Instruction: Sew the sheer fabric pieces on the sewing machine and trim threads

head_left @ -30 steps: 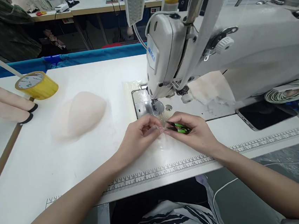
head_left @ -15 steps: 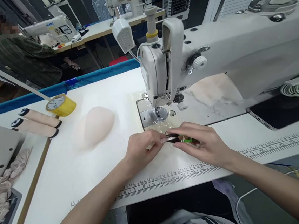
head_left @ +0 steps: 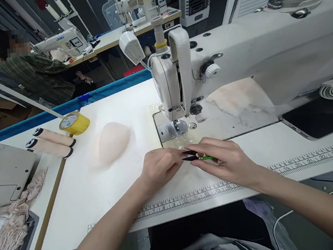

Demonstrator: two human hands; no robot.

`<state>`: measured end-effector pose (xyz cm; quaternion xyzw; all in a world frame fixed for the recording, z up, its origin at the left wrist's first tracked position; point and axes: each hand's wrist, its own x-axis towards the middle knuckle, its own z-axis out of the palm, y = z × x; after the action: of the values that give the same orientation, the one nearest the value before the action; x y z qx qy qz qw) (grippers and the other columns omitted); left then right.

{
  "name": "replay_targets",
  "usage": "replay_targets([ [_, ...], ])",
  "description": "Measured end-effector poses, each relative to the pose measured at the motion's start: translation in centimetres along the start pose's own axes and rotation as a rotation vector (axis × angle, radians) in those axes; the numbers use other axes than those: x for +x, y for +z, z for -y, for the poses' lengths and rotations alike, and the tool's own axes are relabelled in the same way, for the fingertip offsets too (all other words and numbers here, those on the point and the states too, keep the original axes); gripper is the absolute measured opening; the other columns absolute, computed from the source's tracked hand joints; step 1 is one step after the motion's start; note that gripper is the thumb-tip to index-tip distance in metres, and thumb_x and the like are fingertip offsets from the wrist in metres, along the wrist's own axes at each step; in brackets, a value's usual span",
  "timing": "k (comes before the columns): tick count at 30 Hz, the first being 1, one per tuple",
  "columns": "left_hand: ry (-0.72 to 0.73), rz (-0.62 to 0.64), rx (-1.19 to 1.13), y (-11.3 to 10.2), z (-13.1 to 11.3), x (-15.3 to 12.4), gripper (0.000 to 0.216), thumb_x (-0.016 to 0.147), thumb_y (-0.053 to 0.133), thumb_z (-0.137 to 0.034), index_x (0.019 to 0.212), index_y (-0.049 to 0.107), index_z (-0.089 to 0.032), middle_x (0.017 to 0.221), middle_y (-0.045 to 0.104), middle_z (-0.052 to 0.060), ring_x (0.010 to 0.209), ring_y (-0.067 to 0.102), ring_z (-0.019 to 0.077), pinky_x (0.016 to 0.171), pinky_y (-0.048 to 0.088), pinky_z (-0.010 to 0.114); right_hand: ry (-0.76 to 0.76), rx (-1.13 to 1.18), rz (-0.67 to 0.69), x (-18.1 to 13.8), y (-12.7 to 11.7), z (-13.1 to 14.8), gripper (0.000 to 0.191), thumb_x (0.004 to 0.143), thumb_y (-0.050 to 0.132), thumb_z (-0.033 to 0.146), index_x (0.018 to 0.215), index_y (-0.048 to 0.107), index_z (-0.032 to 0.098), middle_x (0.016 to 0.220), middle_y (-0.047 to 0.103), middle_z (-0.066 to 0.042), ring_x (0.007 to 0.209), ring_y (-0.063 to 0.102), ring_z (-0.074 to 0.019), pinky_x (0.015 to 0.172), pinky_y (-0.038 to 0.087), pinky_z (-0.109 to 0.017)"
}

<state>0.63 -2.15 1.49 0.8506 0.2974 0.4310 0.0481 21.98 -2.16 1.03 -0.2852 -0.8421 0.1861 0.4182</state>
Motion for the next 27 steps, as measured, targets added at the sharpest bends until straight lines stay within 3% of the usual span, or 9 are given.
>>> replay_targets([
  [4,0.045,-0.021,-0.002,0.02,0.02,-0.01,0.019,0.086,0.055,-0.006,0.076,0.05,-0.022,0.081,0.076,0.001,0.069,0.072,0.0114,0.059,0.054,0.02,-0.02,-0.027,-0.009,0.05,-0.06,-0.02,0.03,0.093,0.061,0.021,0.123,0.062,0.018,0.089,0.07,-0.007,0.07,0.064,-0.0146,0.05,0.047,-0.023],
  [13,-0.002,0.0,-0.019,0.08,0.16,-0.24,0.019,0.086,0.055,-0.009,0.073,0.051,-0.022,0.082,0.076,0.001,0.069,0.072,0.0121,0.06,0.056,0.021,-0.031,-0.082,-0.02,-0.17,0.12,-0.21,0.031,0.093,0.059,0.022,0.124,0.061,0.019,0.091,0.071,-0.006,0.071,0.065,-0.0146,0.051,0.047,-0.024],
  [27,0.046,-0.014,0.021,0.16,-0.12,-0.04,0.022,0.086,0.058,-0.006,0.076,0.047,-0.022,0.073,0.073,-0.001,0.065,0.071,0.011,0.057,0.052,0.019,0.016,-0.01,-0.009,-0.06,0.15,0.14,0.03,0.093,0.06,0.022,0.123,0.06,0.021,0.09,0.068,-0.005,0.07,0.062,-0.0137,0.053,0.047,-0.024],
])
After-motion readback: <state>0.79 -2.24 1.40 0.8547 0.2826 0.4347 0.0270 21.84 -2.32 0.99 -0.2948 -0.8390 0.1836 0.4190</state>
